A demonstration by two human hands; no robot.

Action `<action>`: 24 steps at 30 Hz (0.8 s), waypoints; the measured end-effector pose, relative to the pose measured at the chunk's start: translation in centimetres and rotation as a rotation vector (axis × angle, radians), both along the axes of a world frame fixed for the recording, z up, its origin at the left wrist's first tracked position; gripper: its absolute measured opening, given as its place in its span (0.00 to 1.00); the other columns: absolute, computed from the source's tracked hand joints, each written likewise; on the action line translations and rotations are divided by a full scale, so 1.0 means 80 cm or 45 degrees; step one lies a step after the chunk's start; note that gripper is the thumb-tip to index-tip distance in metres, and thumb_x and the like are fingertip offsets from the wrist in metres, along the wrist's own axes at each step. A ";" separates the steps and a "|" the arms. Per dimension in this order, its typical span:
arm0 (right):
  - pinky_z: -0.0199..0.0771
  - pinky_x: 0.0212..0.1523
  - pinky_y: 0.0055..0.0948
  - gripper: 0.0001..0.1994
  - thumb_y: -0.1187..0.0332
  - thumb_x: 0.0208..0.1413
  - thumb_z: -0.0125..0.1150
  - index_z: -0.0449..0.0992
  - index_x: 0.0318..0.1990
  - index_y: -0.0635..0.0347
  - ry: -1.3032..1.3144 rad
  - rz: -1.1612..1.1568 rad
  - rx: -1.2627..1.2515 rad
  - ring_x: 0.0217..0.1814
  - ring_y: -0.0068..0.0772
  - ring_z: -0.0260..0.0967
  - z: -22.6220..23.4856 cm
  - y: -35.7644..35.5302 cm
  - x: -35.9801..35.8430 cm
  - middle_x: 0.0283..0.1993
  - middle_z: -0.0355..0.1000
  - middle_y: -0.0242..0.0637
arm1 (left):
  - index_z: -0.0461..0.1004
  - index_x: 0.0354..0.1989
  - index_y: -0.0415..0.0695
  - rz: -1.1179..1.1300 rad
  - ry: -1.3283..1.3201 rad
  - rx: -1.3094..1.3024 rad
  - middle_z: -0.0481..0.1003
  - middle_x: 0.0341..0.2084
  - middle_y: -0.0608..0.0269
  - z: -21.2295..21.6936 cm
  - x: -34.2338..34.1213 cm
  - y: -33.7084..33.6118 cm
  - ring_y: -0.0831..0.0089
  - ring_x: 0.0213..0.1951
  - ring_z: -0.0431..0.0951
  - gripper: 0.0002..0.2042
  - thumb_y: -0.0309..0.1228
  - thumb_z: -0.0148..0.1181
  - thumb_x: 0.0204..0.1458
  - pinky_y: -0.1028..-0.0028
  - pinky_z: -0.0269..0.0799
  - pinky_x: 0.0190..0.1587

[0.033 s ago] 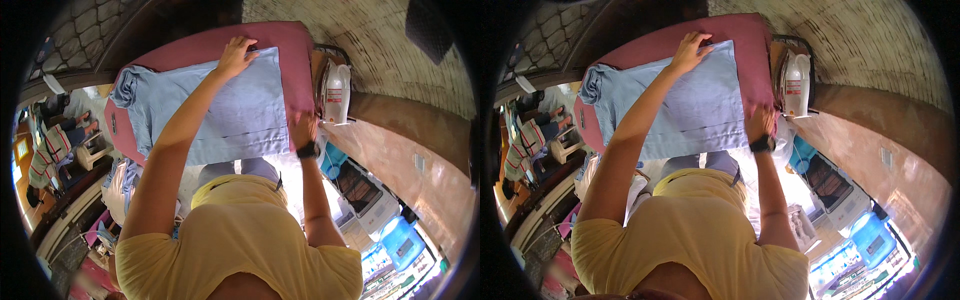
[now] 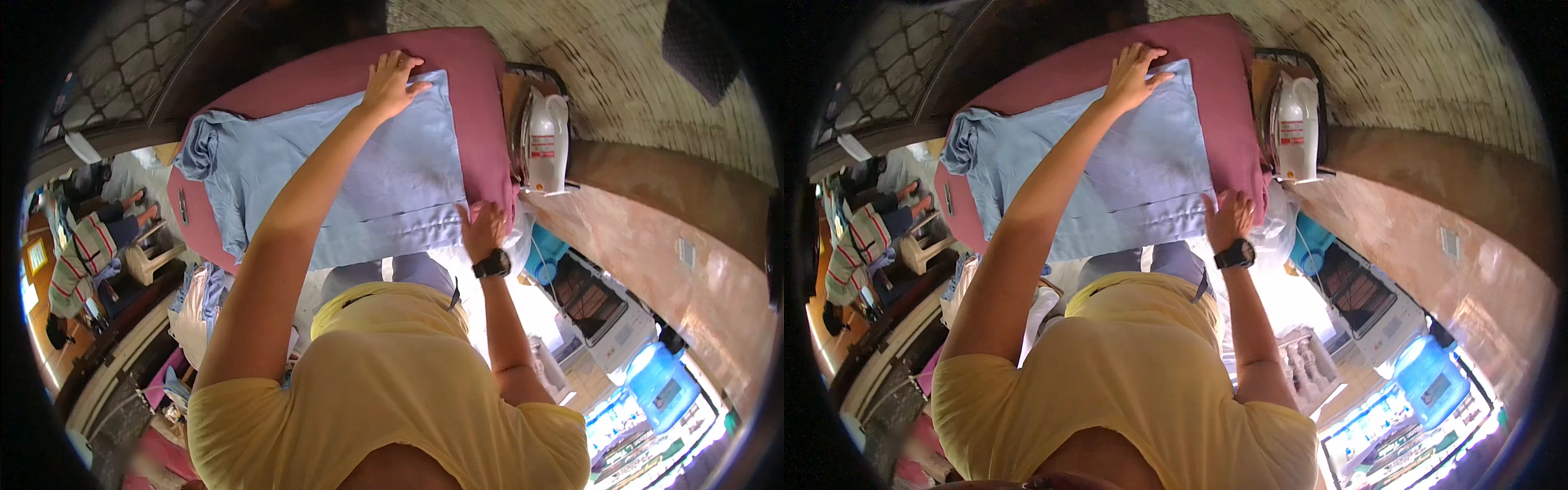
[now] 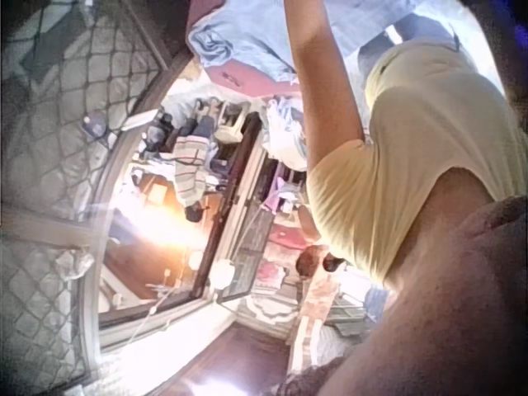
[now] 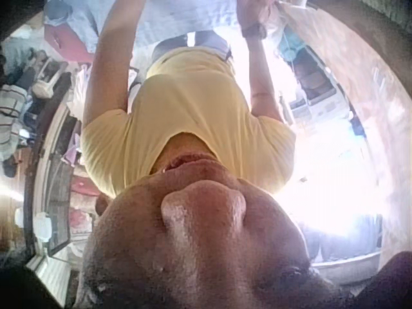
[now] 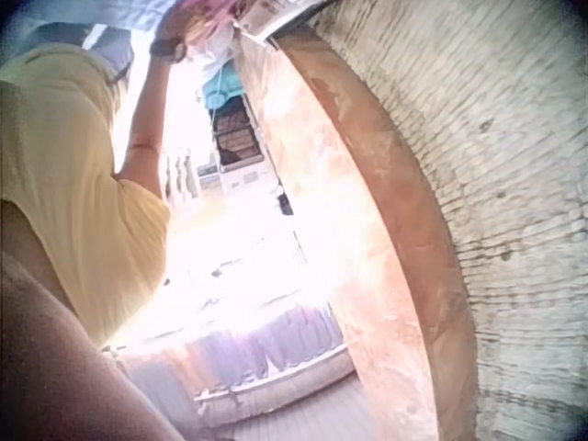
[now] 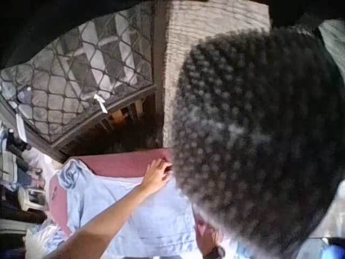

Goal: The person irons a blue collared shirt on a padded surface, smoothing the fabric with their hands and using an iron on the front panels and around the buttons.

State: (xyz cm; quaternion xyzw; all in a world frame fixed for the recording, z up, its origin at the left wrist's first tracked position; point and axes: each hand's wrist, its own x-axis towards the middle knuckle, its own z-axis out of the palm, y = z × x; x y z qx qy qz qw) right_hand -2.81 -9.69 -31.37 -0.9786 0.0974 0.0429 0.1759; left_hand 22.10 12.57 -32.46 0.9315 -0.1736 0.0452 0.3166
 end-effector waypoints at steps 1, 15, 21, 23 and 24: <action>0.65 0.44 0.51 0.19 0.55 0.51 0.65 0.71 0.35 0.64 -0.125 -0.026 0.017 0.42 0.57 0.64 -0.005 0.010 -0.019 0.37 0.68 0.50 | 0.72 0.48 0.51 0.012 0.021 0.050 0.72 0.44 0.62 0.006 0.006 -0.019 0.59 0.51 0.68 0.18 0.42 0.64 0.50 0.56 0.62 0.52; 0.64 0.41 0.49 0.15 0.65 0.49 0.68 0.69 0.39 0.60 -0.292 -0.170 0.466 0.40 0.55 0.63 -0.004 0.043 -0.052 0.38 0.67 0.49 | 0.77 0.39 0.52 0.069 0.054 -0.082 0.79 0.33 0.71 -0.028 0.030 -0.043 0.68 0.45 0.72 0.08 0.36 0.64 0.51 0.61 0.56 0.52; 0.65 0.42 0.46 0.13 0.67 0.48 0.69 0.73 0.37 0.62 -0.351 -0.140 0.784 0.39 0.51 0.68 0.009 0.049 -0.046 0.34 0.71 0.45 | 0.76 0.38 0.53 0.106 0.089 -0.326 0.79 0.33 0.72 -0.037 0.031 -0.044 0.70 0.45 0.73 0.08 0.31 0.65 0.50 0.63 0.55 0.52; 0.67 0.41 0.44 0.11 0.68 0.48 0.69 0.74 0.34 0.62 -0.333 -0.067 0.755 0.38 0.50 0.68 0.008 0.049 -0.048 0.33 0.71 0.45 | 0.76 0.39 0.53 0.101 0.059 -0.296 0.79 0.33 0.72 -0.040 0.033 -0.044 0.69 0.44 0.73 0.08 0.30 0.64 0.50 0.63 0.55 0.51; 0.68 0.40 0.43 0.10 0.69 0.48 0.69 0.75 0.33 0.63 -0.328 -0.048 0.740 0.36 0.50 0.69 0.007 0.047 -0.048 0.33 0.72 0.45 | 0.76 0.39 0.53 0.101 0.043 -0.281 0.79 0.33 0.72 -0.042 0.033 -0.043 0.69 0.44 0.73 0.08 0.29 0.64 0.50 0.63 0.55 0.51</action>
